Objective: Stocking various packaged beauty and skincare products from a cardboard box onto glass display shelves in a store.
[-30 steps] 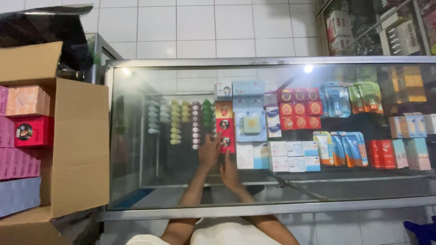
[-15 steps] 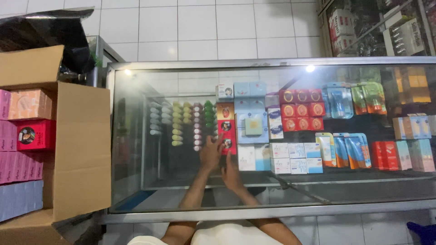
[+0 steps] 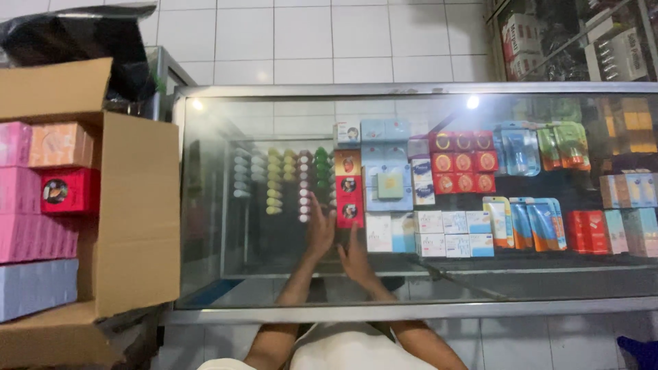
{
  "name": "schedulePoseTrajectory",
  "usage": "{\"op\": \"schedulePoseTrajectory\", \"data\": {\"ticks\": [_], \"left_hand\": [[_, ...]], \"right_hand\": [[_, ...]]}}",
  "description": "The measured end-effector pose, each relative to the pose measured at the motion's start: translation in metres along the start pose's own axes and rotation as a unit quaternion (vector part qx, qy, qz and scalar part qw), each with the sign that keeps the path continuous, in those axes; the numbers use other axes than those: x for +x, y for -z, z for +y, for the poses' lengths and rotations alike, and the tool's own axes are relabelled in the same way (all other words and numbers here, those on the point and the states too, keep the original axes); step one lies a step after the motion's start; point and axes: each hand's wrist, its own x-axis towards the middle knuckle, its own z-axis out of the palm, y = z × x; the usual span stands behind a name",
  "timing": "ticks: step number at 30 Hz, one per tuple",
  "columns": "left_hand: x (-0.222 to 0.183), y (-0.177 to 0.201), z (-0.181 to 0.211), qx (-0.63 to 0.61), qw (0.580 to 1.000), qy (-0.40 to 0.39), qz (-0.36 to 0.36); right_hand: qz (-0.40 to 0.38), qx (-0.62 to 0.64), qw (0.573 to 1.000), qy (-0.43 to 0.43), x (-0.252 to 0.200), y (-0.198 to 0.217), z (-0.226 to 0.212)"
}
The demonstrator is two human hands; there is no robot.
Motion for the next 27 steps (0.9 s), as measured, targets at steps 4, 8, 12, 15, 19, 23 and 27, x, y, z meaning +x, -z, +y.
{"op": "schedulePoseTrajectory", "data": {"ticks": [4, 8, 12, 15, 19, 23, 27], "left_hand": [[-0.008, 0.003, -0.058, -0.101, 0.990, -0.092, 0.040], [-0.057, 0.049, -0.075, -0.081, 0.994, -0.004, -0.068], [-0.106, 0.099, -0.092, -0.026, 0.990, 0.021, -0.140], [-0.155, 0.136, -0.076, -0.097, 0.989, 0.066, -0.088], [-0.189, 0.222, 0.002, 0.174, 0.947, 0.088, -0.256], [-0.225, 0.236, -0.001, 0.150, 0.957, 0.131, -0.211], [-0.247, 0.265, 0.041, 0.146, 0.964, 0.148, -0.168]], "right_hand": [[0.026, -0.021, 0.998, 0.055, -0.019, -0.003, -0.010], [-0.122, -0.002, 0.990, -0.070, -0.051, -0.013, -0.027], [-0.073, 0.214, 0.920, -0.320, -0.010, -0.098, 0.092], [-0.178, 0.064, 0.947, -0.260, -0.087, -0.057, -0.084], [-0.300, -0.143, 0.936, -0.119, -0.141, -0.018, -0.311], [-0.417, -0.188, 0.888, -0.043, -0.136, -0.059, -0.231], [-0.437, -0.091, 0.888, 0.109, -0.145, -0.063, -0.230]]}}
